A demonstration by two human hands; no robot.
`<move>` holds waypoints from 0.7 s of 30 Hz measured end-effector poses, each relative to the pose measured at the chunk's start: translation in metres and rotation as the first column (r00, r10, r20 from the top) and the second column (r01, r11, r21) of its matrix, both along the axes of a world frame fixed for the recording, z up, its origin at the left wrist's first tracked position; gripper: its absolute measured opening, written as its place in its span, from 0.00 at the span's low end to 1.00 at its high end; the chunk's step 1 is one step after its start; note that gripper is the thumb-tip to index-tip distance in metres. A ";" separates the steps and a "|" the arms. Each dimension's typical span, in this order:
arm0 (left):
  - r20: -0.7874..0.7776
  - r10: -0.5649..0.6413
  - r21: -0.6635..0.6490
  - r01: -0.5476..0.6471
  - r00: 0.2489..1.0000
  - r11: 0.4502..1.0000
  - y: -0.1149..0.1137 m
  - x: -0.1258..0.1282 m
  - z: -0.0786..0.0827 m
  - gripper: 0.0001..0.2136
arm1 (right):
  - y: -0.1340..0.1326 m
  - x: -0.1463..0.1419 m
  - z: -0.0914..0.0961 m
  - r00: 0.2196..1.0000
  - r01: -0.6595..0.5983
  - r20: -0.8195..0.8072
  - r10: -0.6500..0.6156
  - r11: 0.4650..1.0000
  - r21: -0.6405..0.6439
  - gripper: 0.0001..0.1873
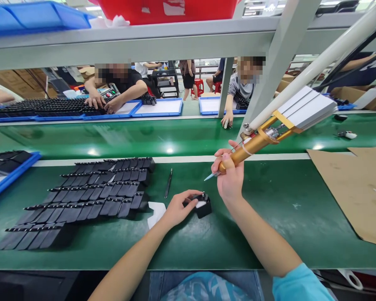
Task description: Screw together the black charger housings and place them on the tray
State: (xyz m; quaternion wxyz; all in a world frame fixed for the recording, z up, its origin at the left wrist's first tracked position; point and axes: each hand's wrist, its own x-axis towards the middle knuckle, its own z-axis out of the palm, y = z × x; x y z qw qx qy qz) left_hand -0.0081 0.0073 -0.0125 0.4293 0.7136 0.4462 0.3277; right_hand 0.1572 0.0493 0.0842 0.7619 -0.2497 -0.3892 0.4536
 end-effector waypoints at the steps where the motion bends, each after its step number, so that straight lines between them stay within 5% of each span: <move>1: -0.049 -0.012 0.050 0.015 0.999 0.999 -0.001 0.000 0.001 0.13 | 0.000 0.000 0.000 1.000 -0.003 0.000 0.003 1.000 -0.001 0.18; 7: -0.172 -0.088 0.166 0.116 0.981 0.979 -0.005 0.006 -0.006 0.28 | -0.001 -0.001 0.000 1.000 -0.023 0.002 0.023 1.000 -0.006 0.16; 16: 0.008 -0.201 -0.104 0.201 0.979 0.974 -0.006 0.003 0.008 0.17 | -0.003 -0.002 0.002 1.000 -0.026 0.002 0.026 1.000 -0.006 0.16; 21: 0.213 -0.159 -0.227 0.207 0.964 0.952 0.001 0.004 -0.009 0.19 | -0.003 -0.001 0.001 1.000 -0.020 -0.003 0.020 1.000 0.011 0.15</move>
